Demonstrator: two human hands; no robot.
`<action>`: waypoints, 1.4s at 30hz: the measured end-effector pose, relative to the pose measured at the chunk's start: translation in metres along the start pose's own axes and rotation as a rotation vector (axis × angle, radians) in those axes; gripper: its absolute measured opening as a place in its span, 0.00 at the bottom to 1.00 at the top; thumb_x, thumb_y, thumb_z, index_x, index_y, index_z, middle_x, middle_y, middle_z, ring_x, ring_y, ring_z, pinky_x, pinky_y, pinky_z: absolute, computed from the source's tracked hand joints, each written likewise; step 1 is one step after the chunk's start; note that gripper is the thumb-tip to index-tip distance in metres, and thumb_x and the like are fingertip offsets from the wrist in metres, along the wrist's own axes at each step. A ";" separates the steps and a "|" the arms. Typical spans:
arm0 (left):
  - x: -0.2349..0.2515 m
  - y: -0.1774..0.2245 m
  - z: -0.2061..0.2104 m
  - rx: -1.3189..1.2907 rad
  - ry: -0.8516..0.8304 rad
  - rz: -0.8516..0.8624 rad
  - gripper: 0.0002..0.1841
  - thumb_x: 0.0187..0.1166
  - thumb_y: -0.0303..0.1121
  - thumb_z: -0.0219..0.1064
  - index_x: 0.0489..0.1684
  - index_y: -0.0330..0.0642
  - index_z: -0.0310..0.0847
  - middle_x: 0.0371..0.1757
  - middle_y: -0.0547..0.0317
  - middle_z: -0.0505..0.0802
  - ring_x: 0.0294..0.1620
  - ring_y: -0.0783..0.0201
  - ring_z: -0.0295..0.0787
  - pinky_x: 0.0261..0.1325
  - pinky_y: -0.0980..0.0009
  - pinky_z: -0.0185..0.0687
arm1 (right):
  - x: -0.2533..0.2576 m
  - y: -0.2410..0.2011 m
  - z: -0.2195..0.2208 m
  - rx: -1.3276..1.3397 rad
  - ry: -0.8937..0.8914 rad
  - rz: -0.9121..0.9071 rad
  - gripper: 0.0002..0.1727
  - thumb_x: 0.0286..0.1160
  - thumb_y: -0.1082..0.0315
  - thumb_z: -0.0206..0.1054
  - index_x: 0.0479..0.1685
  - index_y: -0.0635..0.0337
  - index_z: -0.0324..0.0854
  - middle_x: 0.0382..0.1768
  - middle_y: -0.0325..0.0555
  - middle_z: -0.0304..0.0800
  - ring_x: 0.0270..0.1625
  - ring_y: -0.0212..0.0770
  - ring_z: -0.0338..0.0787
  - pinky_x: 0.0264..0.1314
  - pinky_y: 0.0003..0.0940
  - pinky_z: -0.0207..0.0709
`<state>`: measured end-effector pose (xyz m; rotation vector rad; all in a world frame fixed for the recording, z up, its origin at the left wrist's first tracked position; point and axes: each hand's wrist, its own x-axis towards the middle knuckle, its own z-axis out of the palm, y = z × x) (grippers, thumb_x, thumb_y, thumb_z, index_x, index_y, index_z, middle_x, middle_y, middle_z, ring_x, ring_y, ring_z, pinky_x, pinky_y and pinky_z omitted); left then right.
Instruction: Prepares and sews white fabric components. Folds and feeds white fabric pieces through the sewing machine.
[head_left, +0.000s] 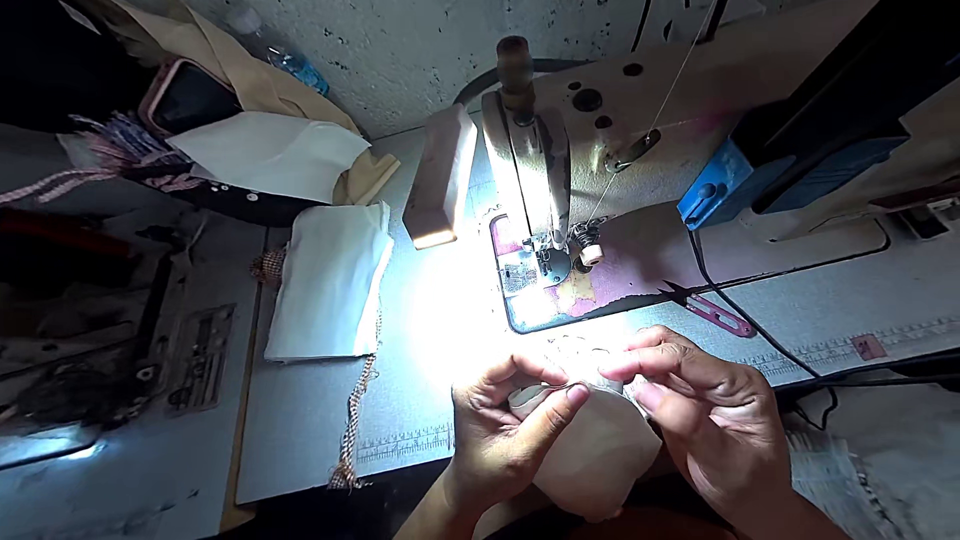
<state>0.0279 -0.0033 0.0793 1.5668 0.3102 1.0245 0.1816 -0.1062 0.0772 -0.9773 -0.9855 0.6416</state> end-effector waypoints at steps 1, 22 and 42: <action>0.000 0.000 -0.001 -0.007 -0.004 0.001 0.07 0.75 0.26 0.74 0.44 0.50 0.88 0.43 0.76 0.95 0.46 0.82 0.92 0.52 0.83 0.89 | 0.001 -0.001 -0.001 0.001 -0.020 0.002 0.11 0.76 0.62 0.71 0.46 0.60 0.92 0.47 0.37 0.93 0.52 0.24 0.88 0.54 0.18 0.83; -0.004 0.008 0.000 0.176 -0.050 0.107 0.05 0.78 0.29 0.73 0.46 0.49 0.86 0.43 0.76 0.94 0.46 0.83 0.91 0.52 0.85 0.88 | -0.001 -0.009 0.006 -0.020 0.046 0.075 0.07 0.70 0.72 0.74 0.44 0.62 0.87 0.42 0.37 0.90 0.48 0.26 0.88 0.55 0.20 0.84; -0.001 0.011 0.002 0.329 -0.061 0.175 0.08 0.78 0.31 0.74 0.49 0.41 0.84 0.47 0.69 0.97 0.48 0.80 0.93 0.54 0.83 0.90 | 0.000 -0.012 0.000 -0.447 -0.036 -0.168 0.03 0.76 0.68 0.70 0.42 0.57 0.85 0.42 0.35 0.91 0.54 0.26 0.87 0.59 0.21 0.81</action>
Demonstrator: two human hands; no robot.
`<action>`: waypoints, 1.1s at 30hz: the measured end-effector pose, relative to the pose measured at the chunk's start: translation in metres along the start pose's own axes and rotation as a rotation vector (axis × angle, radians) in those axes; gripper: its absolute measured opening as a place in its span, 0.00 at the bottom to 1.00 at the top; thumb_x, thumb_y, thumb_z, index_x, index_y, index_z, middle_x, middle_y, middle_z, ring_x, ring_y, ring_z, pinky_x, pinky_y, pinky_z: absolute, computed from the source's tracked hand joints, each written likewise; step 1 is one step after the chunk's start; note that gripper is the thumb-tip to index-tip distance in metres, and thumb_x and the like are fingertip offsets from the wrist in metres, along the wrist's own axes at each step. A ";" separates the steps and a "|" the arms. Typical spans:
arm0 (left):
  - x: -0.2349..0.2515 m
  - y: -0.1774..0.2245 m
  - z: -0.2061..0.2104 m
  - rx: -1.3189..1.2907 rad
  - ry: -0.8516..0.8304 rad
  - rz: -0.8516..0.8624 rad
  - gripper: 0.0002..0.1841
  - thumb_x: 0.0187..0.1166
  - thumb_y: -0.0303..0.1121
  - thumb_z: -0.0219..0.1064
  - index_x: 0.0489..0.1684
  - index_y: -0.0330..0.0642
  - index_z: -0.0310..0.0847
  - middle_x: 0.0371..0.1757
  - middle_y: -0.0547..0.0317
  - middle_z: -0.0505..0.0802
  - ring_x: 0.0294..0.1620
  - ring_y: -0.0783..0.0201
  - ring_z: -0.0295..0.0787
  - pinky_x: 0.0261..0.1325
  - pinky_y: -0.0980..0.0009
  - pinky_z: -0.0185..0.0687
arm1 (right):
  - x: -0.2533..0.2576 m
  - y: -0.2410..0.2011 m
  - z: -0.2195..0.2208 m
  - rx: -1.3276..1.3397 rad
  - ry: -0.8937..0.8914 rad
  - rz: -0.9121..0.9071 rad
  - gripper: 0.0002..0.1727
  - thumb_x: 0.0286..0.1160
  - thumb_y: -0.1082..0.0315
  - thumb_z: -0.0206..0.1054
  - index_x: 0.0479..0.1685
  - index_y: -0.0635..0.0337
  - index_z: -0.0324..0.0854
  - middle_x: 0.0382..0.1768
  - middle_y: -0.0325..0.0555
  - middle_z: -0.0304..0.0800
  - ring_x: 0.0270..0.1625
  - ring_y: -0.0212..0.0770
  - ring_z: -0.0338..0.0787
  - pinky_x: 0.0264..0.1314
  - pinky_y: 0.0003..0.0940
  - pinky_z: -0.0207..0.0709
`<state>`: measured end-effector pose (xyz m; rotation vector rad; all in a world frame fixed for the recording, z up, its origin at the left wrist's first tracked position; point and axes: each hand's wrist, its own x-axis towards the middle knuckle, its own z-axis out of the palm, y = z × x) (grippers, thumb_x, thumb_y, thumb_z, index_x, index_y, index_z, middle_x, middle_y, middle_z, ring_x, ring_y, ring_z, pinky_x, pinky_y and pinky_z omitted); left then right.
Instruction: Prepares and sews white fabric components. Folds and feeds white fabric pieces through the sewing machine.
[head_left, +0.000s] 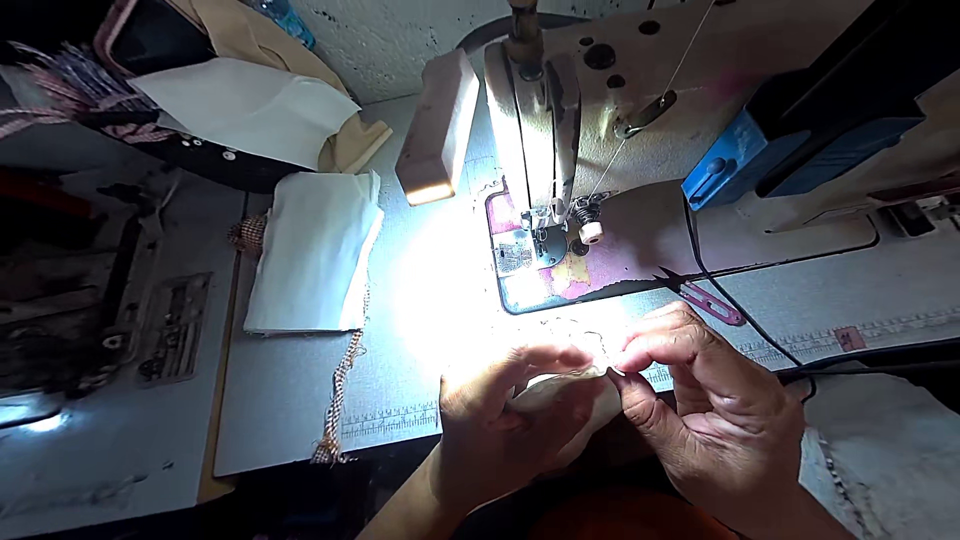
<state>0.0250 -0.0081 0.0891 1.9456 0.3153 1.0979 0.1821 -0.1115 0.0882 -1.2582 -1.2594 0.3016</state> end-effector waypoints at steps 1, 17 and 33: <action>0.001 -0.001 0.000 -0.006 0.005 0.003 0.10 0.75 0.31 0.77 0.49 0.39 0.87 0.47 0.66 0.98 0.50 0.77 0.95 0.55 0.80 0.92 | 0.000 0.000 0.001 -0.008 0.003 -0.010 0.04 0.76 0.68 0.70 0.43 0.56 0.85 0.42 0.34 0.91 0.54 0.26 0.87 0.59 0.20 0.80; -0.006 0.002 -0.002 0.003 0.042 -0.001 0.03 0.76 0.33 0.75 0.41 0.46 0.90 0.38 0.76 0.96 0.43 0.86 0.90 0.48 0.87 0.87 | 0.006 0.001 -0.012 0.455 -0.203 0.234 0.11 0.83 0.64 0.61 0.45 0.60 0.87 0.48 0.37 0.89 0.57 0.26 0.86 0.61 0.21 0.81; -0.006 0.007 -0.007 -0.048 -0.056 0.004 0.04 0.77 0.33 0.74 0.44 0.48 0.90 0.41 0.76 0.96 0.45 0.85 0.90 0.51 0.86 0.87 | 0.009 -0.009 -0.015 0.269 -0.270 0.158 0.07 0.83 0.65 0.61 0.45 0.56 0.82 0.47 0.33 0.88 0.56 0.25 0.84 0.60 0.21 0.78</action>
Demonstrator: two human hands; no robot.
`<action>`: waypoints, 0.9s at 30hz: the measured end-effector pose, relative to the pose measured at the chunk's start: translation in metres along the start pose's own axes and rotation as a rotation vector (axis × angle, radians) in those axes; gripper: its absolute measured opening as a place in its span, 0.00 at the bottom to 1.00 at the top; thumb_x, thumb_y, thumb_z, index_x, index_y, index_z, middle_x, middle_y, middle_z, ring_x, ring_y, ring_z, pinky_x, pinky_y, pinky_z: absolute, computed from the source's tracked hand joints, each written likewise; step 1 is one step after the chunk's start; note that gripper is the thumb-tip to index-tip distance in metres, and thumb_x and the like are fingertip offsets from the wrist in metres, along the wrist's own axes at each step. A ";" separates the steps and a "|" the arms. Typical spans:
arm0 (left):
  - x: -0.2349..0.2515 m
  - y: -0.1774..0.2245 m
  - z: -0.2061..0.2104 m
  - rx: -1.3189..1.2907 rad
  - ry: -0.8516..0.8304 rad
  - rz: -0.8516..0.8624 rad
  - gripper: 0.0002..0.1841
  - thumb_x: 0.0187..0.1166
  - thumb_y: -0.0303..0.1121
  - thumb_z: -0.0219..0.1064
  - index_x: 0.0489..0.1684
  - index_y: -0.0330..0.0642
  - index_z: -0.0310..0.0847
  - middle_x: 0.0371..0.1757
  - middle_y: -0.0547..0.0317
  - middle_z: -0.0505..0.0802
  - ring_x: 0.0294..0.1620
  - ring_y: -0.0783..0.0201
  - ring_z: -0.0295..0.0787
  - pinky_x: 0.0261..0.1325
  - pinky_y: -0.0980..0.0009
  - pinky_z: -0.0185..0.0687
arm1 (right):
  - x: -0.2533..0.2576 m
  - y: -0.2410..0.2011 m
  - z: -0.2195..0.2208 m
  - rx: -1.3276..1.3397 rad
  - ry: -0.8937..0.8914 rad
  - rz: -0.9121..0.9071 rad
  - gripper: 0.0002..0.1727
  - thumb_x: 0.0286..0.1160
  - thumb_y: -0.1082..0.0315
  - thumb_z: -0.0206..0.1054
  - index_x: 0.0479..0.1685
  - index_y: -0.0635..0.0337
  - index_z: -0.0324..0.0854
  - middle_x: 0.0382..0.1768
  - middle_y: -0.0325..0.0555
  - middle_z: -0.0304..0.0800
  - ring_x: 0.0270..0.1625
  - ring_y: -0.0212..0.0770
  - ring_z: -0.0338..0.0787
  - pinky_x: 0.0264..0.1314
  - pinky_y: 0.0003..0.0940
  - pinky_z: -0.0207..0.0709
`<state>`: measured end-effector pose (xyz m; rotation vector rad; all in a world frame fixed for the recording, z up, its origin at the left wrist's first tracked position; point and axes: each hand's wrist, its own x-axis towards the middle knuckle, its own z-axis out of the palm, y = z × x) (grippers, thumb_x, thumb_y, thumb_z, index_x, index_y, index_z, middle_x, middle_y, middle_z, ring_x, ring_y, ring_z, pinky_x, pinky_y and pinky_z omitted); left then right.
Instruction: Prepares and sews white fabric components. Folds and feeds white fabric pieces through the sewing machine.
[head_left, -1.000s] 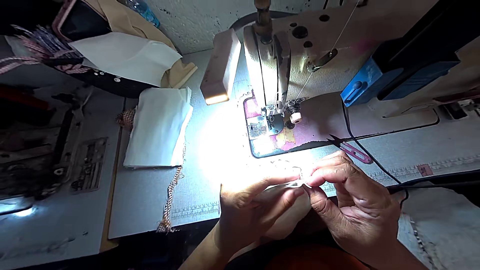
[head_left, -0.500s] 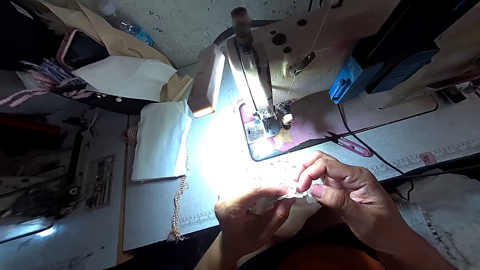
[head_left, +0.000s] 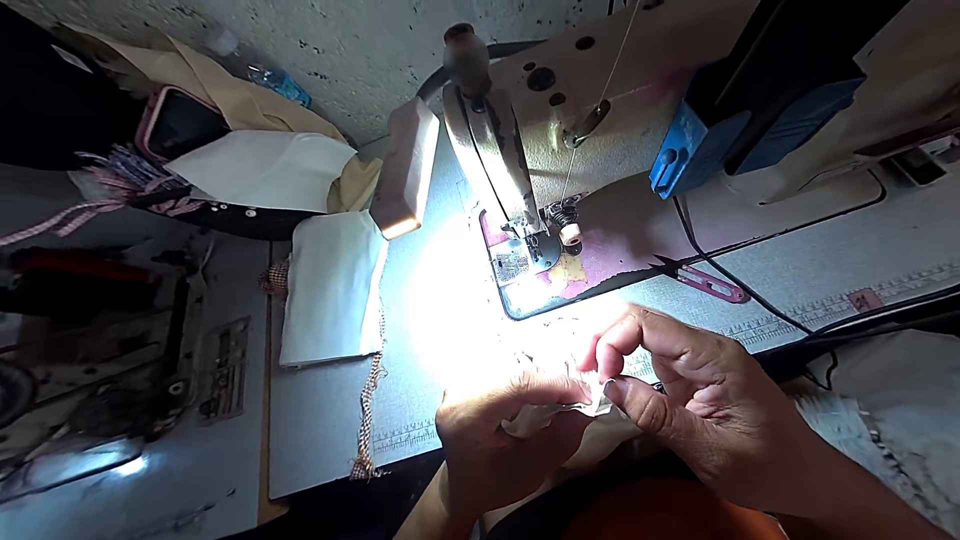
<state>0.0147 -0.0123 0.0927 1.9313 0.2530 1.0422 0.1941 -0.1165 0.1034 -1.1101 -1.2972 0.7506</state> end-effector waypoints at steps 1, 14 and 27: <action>0.000 0.000 0.000 0.000 -0.004 0.004 0.04 0.78 0.34 0.74 0.44 0.48 0.90 0.42 0.76 0.96 0.46 0.85 0.90 0.51 0.86 0.86 | 0.000 -0.001 0.000 -0.010 0.003 0.000 0.07 0.83 0.65 0.61 0.46 0.56 0.82 0.45 0.32 0.89 0.55 0.23 0.84 0.60 0.23 0.76; 0.002 -0.001 0.004 0.008 0.016 0.016 0.04 0.79 0.32 0.72 0.45 0.44 0.90 0.42 0.72 0.96 0.46 0.83 0.91 0.51 0.85 0.88 | -0.006 -0.003 0.004 -0.018 0.201 -0.082 0.08 0.72 0.69 0.72 0.44 0.55 0.80 0.41 0.32 0.90 0.50 0.24 0.88 0.57 0.20 0.82; -0.003 0.001 0.037 0.138 0.166 -0.073 0.05 0.79 0.33 0.66 0.43 0.43 0.86 0.39 0.69 0.94 0.45 0.82 0.84 0.63 0.72 0.69 | -0.011 0.010 0.017 -0.123 0.330 -0.150 0.07 0.75 0.69 0.70 0.47 0.56 0.80 0.41 0.32 0.88 0.48 0.21 0.88 0.52 0.15 0.84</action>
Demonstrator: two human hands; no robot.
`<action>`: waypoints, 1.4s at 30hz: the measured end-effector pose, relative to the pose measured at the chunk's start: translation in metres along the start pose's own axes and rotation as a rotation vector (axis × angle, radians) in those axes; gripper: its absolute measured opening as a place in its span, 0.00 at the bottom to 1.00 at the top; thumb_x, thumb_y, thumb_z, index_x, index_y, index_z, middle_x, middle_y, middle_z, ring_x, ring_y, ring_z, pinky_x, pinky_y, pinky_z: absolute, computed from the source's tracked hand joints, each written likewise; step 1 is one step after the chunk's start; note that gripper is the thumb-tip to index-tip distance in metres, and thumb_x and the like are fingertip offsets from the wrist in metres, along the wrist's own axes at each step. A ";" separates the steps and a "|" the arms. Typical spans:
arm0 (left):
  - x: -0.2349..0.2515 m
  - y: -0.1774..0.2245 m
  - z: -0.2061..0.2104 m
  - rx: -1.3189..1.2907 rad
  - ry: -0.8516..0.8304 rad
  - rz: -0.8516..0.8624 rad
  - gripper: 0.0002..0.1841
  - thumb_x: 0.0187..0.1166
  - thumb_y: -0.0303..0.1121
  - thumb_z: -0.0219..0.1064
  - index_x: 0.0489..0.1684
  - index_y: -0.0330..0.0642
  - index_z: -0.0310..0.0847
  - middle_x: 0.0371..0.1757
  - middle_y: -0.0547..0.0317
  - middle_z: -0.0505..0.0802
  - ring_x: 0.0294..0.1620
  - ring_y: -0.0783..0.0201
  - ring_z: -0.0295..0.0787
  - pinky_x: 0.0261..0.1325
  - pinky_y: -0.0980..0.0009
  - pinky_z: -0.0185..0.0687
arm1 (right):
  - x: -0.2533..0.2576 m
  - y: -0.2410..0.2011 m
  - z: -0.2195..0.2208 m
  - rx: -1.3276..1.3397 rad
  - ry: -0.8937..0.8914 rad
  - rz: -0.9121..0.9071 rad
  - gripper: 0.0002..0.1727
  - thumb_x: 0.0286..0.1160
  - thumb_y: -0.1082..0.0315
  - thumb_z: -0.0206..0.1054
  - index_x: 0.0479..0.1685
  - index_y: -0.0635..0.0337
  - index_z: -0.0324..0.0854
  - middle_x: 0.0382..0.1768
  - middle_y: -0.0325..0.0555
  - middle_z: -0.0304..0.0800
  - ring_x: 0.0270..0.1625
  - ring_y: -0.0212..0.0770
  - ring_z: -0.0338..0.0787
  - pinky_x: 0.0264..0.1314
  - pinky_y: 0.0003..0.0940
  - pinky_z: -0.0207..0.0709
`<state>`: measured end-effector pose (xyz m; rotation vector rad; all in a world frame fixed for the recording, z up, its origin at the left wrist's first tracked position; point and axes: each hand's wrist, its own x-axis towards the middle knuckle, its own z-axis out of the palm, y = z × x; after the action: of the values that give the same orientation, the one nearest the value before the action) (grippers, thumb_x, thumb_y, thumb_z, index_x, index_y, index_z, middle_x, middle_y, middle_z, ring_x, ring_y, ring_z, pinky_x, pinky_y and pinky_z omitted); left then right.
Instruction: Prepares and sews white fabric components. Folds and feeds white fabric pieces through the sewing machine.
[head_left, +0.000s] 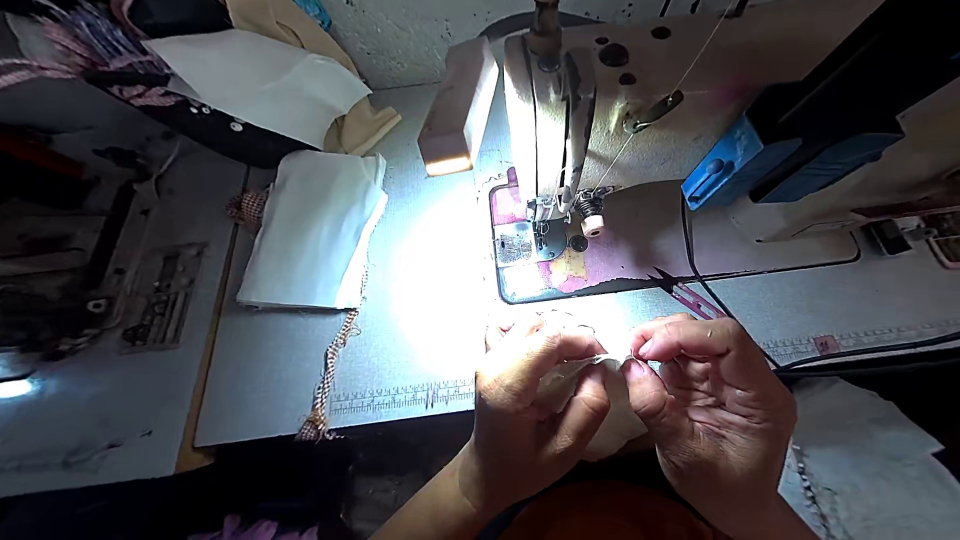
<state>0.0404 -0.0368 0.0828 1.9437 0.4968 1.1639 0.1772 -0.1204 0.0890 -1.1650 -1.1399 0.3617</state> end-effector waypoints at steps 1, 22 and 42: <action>-0.001 0.000 0.001 -0.005 0.001 -0.009 0.06 0.79 0.34 0.66 0.44 0.44 0.86 0.40 0.69 0.94 0.46 0.83 0.84 0.64 0.71 0.69 | -0.001 0.001 0.000 -0.004 -0.004 -0.003 0.06 0.76 0.69 0.70 0.47 0.57 0.82 0.42 0.33 0.89 0.47 0.21 0.88 0.52 0.15 0.84; -0.002 -0.003 -0.007 0.066 -0.034 0.025 0.03 0.78 0.32 0.70 0.39 0.46 0.89 0.38 0.70 0.93 0.44 0.83 0.81 0.65 0.64 0.59 | 0.002 0.001 -0.010 0.193 -0.110 0.190 0.06 0.73 0.74 0.73 0.45 0.61 0.89 0.42 0.37 0.94 0.45 0.26 0.92 0.52 0.21 0.88; -0.008 -0.015 -0.012 0.106 0.136 0.056 0.08 0.73 0.41 0.79 0.41 0.51 0.89 0.39 0.75 0.96 0.42 0.84 0.85 0.67 0.68 0.65 | 0.001 -0.002 -0.008 0.055 -0.142 0.177 0.04 0.77 0.74 0.67 0.44 0.65 0.85 0.41 0.36 0.91 0.44 0.23 0.89 0.50 0.17 0.86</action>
<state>0.0267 -0.0279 0.0696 1.9876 0.5895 1.3353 0.1838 -0.1247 0.0919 -1.2099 -1.1448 0.6157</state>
